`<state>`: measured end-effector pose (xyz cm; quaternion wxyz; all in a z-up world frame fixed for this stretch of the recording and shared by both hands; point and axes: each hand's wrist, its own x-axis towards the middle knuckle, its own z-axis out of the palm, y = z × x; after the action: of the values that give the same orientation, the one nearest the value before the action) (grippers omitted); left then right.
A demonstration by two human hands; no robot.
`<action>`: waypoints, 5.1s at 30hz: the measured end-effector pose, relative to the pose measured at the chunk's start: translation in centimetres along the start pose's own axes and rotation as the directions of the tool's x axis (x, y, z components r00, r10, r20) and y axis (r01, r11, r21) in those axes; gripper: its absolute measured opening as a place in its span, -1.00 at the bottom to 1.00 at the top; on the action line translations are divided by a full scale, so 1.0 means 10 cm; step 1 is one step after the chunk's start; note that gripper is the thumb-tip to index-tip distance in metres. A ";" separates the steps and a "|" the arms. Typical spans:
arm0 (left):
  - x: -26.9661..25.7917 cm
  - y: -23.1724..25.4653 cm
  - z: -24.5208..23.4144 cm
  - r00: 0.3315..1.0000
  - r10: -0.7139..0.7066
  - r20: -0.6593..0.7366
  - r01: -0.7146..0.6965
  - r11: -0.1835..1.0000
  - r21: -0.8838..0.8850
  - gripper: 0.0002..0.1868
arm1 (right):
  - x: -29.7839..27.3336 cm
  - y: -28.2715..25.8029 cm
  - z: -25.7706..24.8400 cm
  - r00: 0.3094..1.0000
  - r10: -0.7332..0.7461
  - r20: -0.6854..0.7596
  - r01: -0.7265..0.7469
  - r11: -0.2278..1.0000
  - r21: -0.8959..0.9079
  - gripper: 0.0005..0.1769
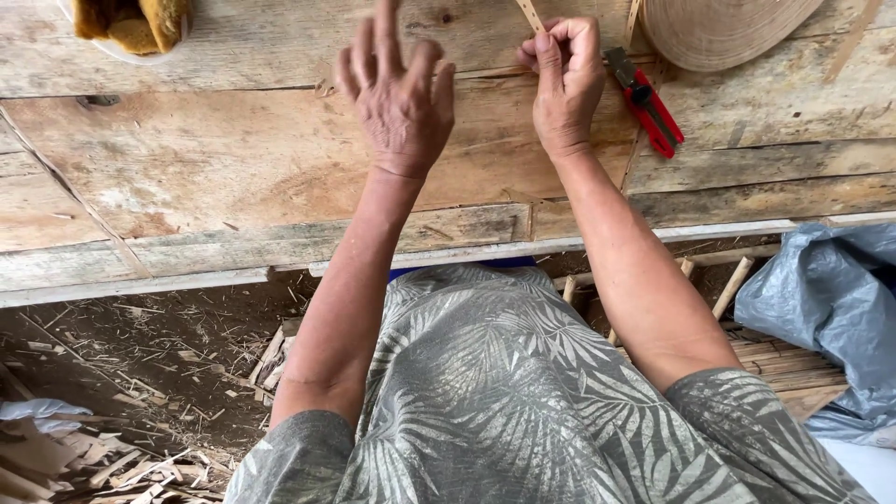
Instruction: Cutting thin wood strips from a roll and fitting them into gaps on a wooden surface using a utility knife.
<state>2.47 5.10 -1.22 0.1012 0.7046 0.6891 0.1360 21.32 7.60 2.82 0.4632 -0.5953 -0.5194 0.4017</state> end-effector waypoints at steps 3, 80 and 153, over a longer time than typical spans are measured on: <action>0.17 0.25 -0.20 0.995 0.067 -0.072 -0.079 0.981 -0.176 -0.81 | 0.01 -0.01 0.01 1.000 -0.009 -0.008 0.009 1.000 0.002 -0.73; 0.02 0.13 0.08 0.901 0.380 -0.207 -0.403 0.912 -0.079 -0.63 | -0.69 0.25 -0.23 0.885 -0.206 0.417 0.462 0.499 -0.733 -0.23; -0.38 0.76 -0.04 0.897 0.157 0.412 -0.239 0.958 0.156 -0.05 | -0.77 0.49 -0.76 0.937 -0.185 0.295 0.242 0.955 -0.170 -0.37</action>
<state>9.46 1.07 1.51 0.1518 0.7907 0.5890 -0.0704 28.80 -1.21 -0.07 0.3640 -0.5174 -0.6789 0.3726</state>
